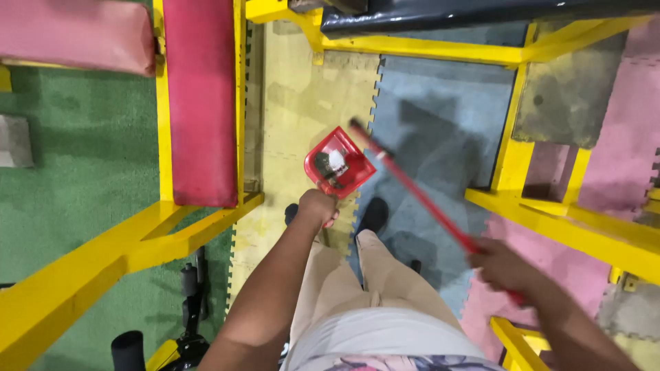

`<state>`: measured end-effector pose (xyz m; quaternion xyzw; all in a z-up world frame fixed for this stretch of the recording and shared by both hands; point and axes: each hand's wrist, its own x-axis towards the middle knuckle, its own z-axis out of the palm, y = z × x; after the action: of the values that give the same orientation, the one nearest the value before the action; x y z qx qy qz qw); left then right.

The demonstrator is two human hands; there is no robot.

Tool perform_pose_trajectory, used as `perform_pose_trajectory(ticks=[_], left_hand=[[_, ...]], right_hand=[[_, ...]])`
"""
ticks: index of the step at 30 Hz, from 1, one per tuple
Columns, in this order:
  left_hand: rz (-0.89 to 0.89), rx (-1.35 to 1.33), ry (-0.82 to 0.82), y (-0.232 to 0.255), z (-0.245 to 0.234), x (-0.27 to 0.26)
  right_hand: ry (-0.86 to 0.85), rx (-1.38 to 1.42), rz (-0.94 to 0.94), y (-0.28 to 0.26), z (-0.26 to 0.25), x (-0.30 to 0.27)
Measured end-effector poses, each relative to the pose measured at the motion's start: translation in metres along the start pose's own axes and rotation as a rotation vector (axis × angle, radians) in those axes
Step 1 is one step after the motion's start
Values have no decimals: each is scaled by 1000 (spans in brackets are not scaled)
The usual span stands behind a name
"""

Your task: Sweeping the gym floor using a broom and a dustpan.

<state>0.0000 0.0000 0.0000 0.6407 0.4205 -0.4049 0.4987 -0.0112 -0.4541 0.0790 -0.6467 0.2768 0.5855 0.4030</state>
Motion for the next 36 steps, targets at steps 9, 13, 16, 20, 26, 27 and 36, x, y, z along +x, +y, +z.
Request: perform_pose_trajectory(ticks=[9, 13, 16, 20, 26, 27, 36], left_hand=[[106, 402, -27, -5, -3, -6], [10, 40, 10, 3, 4, -20], [25, 156, 27, 7, 6, -24], [139, 453, 14, -14, -9, -3], [29, 449, -129, -26, -51, -10], [-24, 425, -85, -27, -56, -4], [243, 1233, -202, -48, -39, -14]], right_hand=[[269, 288, -117, 11, -28, 107], [260, -62, -121, 20, 90, 111], [121, -224, 32, -23, 149, 24], [-57, -44, -152, -19, 89, -6], [160, 190, 14, 15, 15, -40], [292, 191, 39, 12, 12, -40], [161, 36, -108, 11, 170, 52]])
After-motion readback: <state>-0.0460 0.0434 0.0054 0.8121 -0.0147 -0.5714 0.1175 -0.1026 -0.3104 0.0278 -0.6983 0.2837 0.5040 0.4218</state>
